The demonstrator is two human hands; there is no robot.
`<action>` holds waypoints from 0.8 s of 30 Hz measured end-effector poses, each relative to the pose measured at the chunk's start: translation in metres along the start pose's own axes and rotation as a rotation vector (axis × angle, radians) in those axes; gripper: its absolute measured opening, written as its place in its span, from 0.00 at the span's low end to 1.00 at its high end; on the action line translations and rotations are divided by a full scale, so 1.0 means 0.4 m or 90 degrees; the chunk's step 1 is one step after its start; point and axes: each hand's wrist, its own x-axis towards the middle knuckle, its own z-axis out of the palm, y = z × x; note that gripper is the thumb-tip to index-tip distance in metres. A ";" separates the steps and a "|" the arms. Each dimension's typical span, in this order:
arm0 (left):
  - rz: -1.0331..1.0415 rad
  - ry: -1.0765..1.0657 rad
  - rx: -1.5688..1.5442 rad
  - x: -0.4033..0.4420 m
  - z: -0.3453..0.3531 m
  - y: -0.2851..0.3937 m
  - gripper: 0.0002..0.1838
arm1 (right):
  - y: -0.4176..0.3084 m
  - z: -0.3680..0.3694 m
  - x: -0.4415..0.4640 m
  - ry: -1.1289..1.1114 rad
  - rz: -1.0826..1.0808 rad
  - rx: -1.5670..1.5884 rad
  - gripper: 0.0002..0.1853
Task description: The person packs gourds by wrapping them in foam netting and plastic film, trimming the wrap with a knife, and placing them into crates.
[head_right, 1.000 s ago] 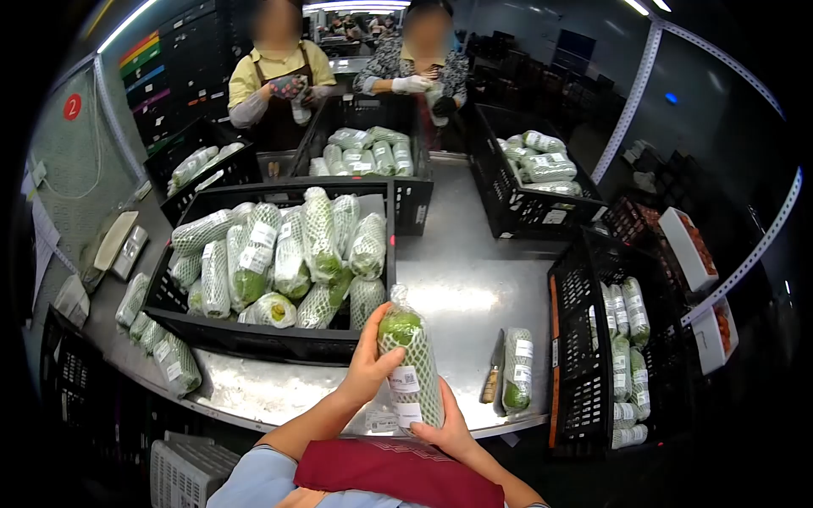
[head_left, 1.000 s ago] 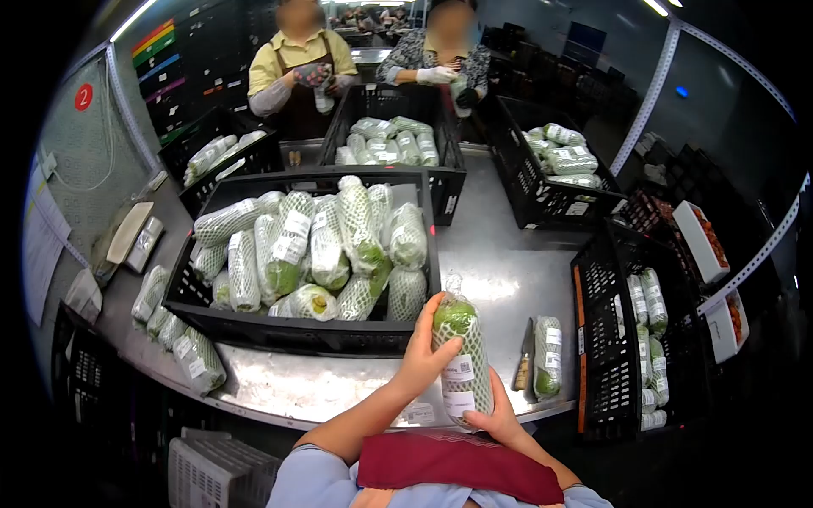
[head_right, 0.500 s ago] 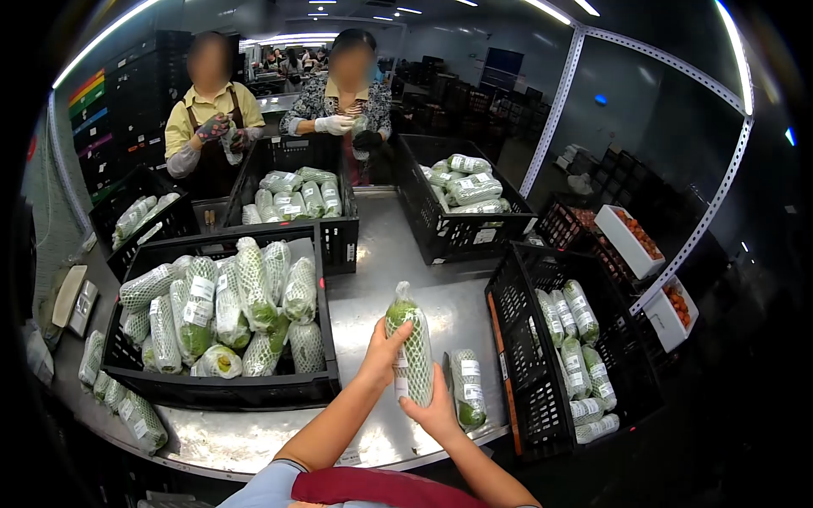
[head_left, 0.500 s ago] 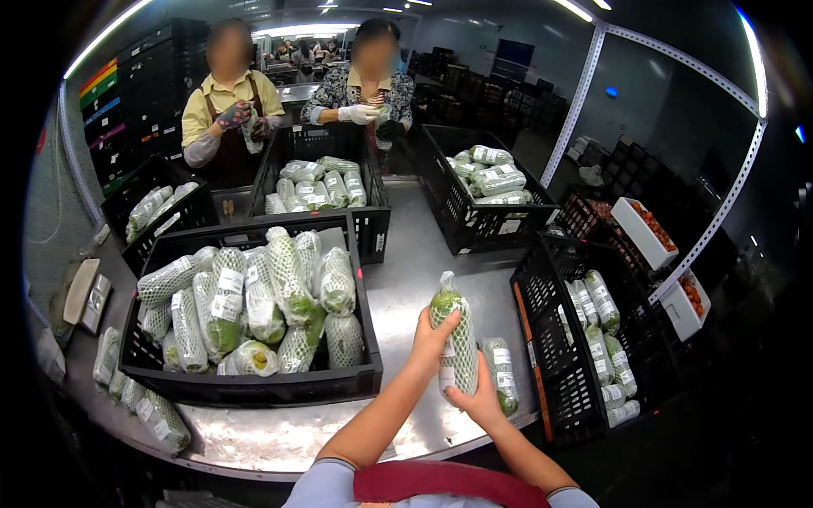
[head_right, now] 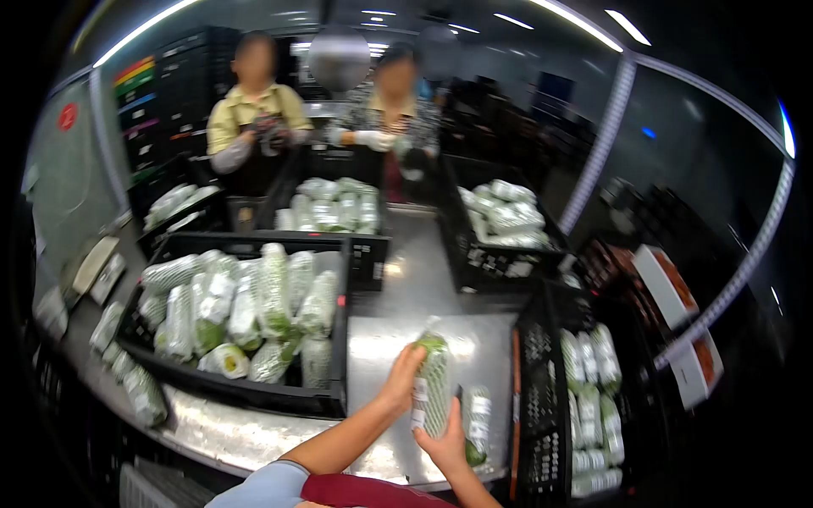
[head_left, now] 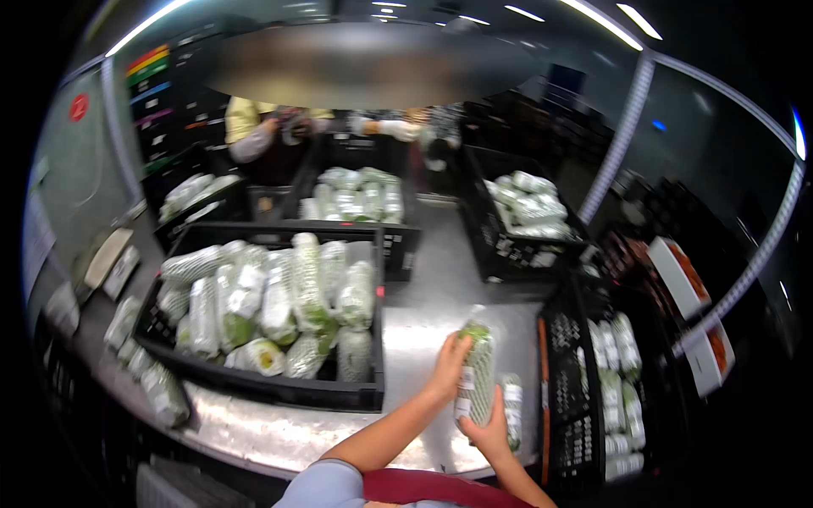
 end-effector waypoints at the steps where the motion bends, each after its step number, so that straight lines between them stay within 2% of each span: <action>1: -0.003 -0.001 0.024 -0.019 0.014 0.035 0.26 | 0.015 0.010 0.005 0.001 -0.010 0.068 0.45; 3: 0.045 -0.078 0.043 -0.039 0.000 0.066 0.35 | 0.029 0.038 0.012 0.013 -0.010 0.208 0.45; 5: 0.166 -0.105 0.242 -0.092 -0.008 0.101 0.42 | -0.115 0.039 0.031 -0.058 0.030 0.381 0.45; 6: 0.217 -0.120 0.346 -0.124 -0.006 0.122 0.45 | -0.142 0.046 0.039 -0.063 -0.006 0.373 0.44; 7: 0.215 -0.149 0.357 -0.160 -0.004 0.151 0.51 | -0.184 0.045 0.051 -0.107 -0.007 0.326 0.45; 9: 0.247 -0.102 0.398 -0.194 -0.038 0.211 0.51 | -0.195 0.050 0.070 -0.244 -0.061 0.339 0.45; 10: 0.175 -0.097 0.305 -0.224 -0.047 0.272 0.50 | -0.208 0.057 0.068 -0.295 -0.091 0.315 0.42; 11: 0.174 -0.094 0.195 -0.248 -0.056 0.323 0.48 | -0.223 0.060 0.059 -0.341 -0.120 0.290 0.39; 12: 0.192 -0.069 0.176 -0.261 -0.086 0.368 0.47 | -0.236 0.062 0.051 -0.383 -0.147 0.265 0.37; 15: 0.245 0.137 0.406 -0.314 -0.161 0.550 0.47 | -0.280 0.065 0.058 -0.483 -0.291 0.055 0.26; 16: 0.322 0.179 0.452 -0.316 -0.175 0.608 0.47 | -0.280 0.066 0.043 -0.448 -0.256 0.062 0.20; 17: 0.301 0.232 0.519 -0.318 -0.213 0.663 0.47 | -0.266 0.056 0.034 -0.442 -0.244 0.043 0.20; 18: 0.413 0.234 0.621 -0.299 -0.273 0.706 0.46 | -0.243 0.041 0.032 -0.435 -0.233 0.022 0.19; 19: 0.548 0.276 0.852 -0.278 -0.327 0.753 0.45 | -0.223 0.030 0.026 -0.427 -0.219 0.002 0.19; 20: 0.420 0.423 1.047 -0.290 -0.353 0.785 0.43 | -0.214 0.019 0.021 -0.402 -0.224 -0.008 0.17; 21: 0.470 0.408 1.158 -0.276 -0.413 0.804 0.41 | -0.195 0.002 0.016 -0.398 -0.204 -0.044 0.16; 22: 0.446 0.388 1.218 -0.261 -0.490 0.829 0.39 | -0.201 -0.018 0.005 -0.395 -0.181 -0.041 0.16; 24: 0.311 0.348 1.276 -0.254 -0.654 0.871 0.36 | -0.243 -0.076 -0.018 -0.363 -0.154 -0.038 0.15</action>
